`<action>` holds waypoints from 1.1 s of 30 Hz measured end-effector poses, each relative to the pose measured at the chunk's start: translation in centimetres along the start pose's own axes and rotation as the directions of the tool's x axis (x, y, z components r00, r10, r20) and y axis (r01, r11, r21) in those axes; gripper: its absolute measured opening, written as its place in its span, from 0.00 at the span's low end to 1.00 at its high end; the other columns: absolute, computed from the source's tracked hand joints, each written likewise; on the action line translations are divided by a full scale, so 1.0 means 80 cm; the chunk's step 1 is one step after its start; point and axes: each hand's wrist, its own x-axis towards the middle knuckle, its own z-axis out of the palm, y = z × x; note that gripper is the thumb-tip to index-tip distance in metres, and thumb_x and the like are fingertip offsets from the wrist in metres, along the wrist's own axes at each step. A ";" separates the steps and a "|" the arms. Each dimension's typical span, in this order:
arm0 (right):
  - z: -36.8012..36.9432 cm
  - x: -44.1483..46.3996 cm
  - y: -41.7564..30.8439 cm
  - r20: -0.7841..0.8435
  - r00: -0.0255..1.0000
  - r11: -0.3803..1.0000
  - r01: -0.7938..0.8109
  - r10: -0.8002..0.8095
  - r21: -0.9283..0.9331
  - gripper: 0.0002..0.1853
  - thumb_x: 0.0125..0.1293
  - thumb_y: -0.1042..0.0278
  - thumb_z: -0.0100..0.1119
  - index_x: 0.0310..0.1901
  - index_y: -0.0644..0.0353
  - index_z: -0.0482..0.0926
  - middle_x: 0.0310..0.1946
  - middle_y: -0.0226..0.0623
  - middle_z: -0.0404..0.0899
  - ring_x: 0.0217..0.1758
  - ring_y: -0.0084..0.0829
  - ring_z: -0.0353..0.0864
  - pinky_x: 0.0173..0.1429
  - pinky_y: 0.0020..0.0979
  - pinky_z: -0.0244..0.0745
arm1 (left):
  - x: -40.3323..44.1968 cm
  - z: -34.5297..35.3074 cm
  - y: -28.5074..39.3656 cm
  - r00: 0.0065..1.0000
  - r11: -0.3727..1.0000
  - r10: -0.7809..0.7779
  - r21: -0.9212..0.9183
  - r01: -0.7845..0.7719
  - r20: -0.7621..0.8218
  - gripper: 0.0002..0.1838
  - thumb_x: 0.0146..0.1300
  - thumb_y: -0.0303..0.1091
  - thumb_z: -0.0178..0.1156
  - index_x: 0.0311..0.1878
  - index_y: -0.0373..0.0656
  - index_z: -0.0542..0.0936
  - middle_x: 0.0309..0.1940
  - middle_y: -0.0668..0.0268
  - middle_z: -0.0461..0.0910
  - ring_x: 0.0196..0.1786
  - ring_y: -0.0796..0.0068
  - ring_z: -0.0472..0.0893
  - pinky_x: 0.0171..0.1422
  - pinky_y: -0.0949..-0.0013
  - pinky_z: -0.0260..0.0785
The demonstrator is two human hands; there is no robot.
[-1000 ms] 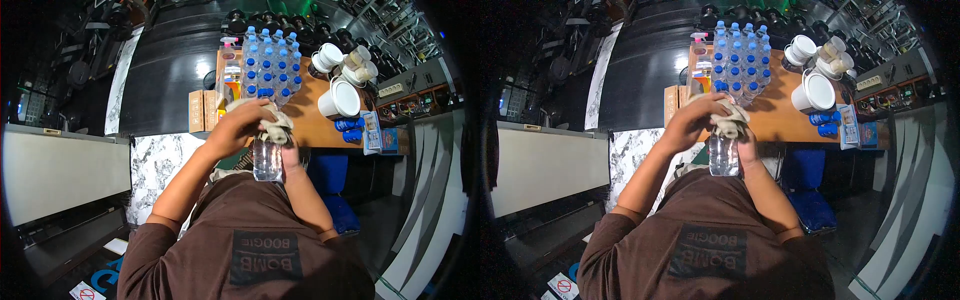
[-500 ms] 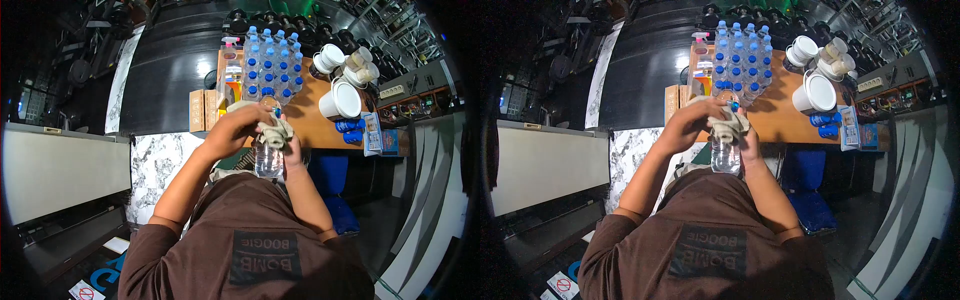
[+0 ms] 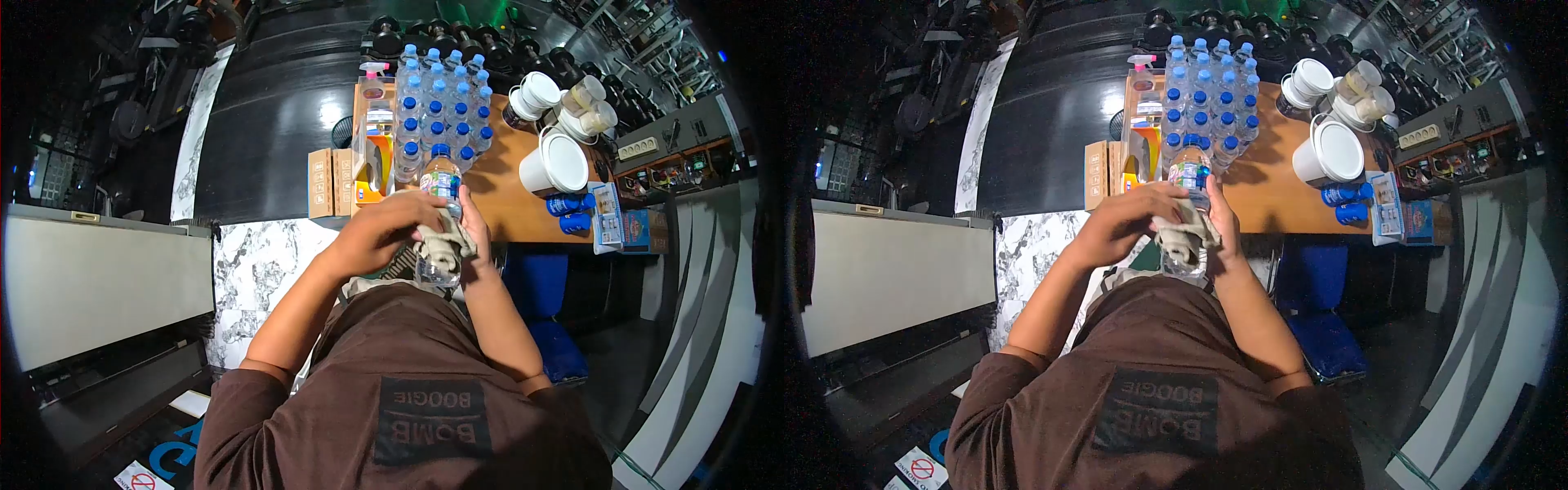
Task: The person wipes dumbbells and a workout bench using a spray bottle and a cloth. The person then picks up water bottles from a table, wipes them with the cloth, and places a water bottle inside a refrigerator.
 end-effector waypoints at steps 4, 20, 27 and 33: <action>-0.010 0.005 -0.003 -0.215 0.960 0.974 0.146 -0.182 -0.173 0.33 0.81 0.34 0.44 0.65 0.59 0.73 0.52 0.45 0.85 0.47 0.40 0.89 0.57 0.44 0.87 | -0.021 0.018 0.008 0.985 0.998 0.037 -0.064 -0.027 0.167 0.18 0.56 0.14 0.60 0.50 0.38 0.84 0.51 0.59 0.87 0.71 0.52 0.79 0.86 0.42 0.54; 0.048 -0.026 0.012 -0.147 0.954 0.868 0.166 -0.261 -0.467 0.30 0.78 0.39 0.53 0.56 0.63 0.79 0.35 0.41 0.85 0.36 0.34 0.89 0.35 0.38 0.90 | -0.010 -0.009 -0.007 0.713 0.721 -0.457 -0.691 -0.054 -0.532 0.16 0.85 0.37 0.49 0.67 0.41 0.71 0.59 0.62 0.81 0.61 0.72 0.81 0.66 0.63 0.75; 0.073 -0.028 0.022 -0.013 0.990 0.936 0.129 -0.141 -0.327 0.37 0.80 0.33 0.40 0.59 0.67 0.77 0.38 0.48 0.87 0.36 0.38 0.90 0.35 0.40 0.91 | 0.033 -0.031 -0.047 0.777 0.888 -0.265 -0.459 -0.034 -0.571 0.17 0.83 0.36 0.55 0.66 0.37 0.76 0.58 0.62 0.83 0.57 0.77 0.82 0.64 0.70 0.74; 0.050 -0.021 0.033 -0.101 0.991 0.917 0.040 -0.087 -0.397 0.40 0.81 0.30 0.35 0.60 0.66 0.77 0.33 0.53 0.87 0.29 0.40 0.89 0.33 0.37 0.89 | 0.061 -0.022 -0.059 0.929 0.963 -0.268 -0.039 0.267 -0.254 0.17 0.76 0.32 0.62 0.64 0.41 0.80 0.65 0.54 0.81 0.69 0.60 0.79 0.71 0.61 0.71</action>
